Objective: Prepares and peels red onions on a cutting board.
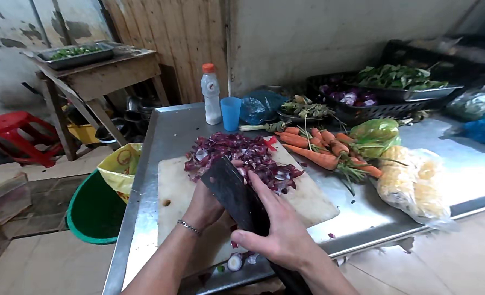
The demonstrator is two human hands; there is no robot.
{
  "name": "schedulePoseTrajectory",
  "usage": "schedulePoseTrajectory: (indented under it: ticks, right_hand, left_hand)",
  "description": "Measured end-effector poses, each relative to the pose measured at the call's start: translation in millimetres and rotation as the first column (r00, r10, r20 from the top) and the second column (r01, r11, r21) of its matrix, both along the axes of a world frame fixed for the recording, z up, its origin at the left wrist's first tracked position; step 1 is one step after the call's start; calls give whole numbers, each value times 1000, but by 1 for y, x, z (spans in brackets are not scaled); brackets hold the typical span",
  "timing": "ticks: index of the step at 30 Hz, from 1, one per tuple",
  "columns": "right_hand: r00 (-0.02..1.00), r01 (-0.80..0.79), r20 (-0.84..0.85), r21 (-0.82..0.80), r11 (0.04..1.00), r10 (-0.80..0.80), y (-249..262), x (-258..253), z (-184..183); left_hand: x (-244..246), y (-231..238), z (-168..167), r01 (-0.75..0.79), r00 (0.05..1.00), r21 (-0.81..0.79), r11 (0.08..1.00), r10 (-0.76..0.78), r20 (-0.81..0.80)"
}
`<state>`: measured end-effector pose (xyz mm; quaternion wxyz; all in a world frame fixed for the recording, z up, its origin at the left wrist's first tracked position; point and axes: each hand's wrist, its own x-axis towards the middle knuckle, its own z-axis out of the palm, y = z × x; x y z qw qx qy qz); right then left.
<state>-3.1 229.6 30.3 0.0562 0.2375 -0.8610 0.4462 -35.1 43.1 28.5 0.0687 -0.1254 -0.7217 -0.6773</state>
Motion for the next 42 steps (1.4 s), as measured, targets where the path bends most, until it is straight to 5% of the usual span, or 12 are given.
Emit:
schedulePoseTrajectory:
  ticks: [5, 8, 12, 17, 22, 26, 30, 36, 42]
  right_hand:
    - [999, 35, 19, -17, 999, -35, 1, -3, -1]
    - [990, -18, 133, -206, 978, 46, 5, -9, -4]
    - [956, 57, 270, -553, 831, 114, 13, -20, -10]
    - [907, 210, 394, -731, 650, 151, 29, -32, -19]
    - [925, 51, 303, -699, 713, 231, 16, -17, -11]
    - [975, -66, 155, -480, 875, 158, 6, -6, -3]
    - [961, -75, 215, -406, 911, 175, 4, -10, -2]
    - [898, -86, 267, -673, 735, 350, 11, -26, -10]
    - [927, 119, 330, -709, 695, 178, 17, -30, -11]
  left_hand:
    - [2, -1, 1, -113, 989, -154, 982, 96, -114]
    - [2, 0, 3, -57, 992, -114, 992, 43, -119]
    - [1, 1, 8, 38, 998, -80, 996, -42, -50]
    - [1, -1, 10, 96, 995, 33, 995, -95, -25]
    - [-3, -2, 6, 127, 992, 54, 990, -128, 21]
    - [0, -2, 7, 136, 990, 149, 979, -141, 24]
    - [0, 0, 7, 119, 991, 191, 974, -130, 43]
    - [-4, -4, 4, 208, 973, 256, 944, -226, 43]
    - [-3, -3, 5, 110, 992, 145, 983, -118, 45]
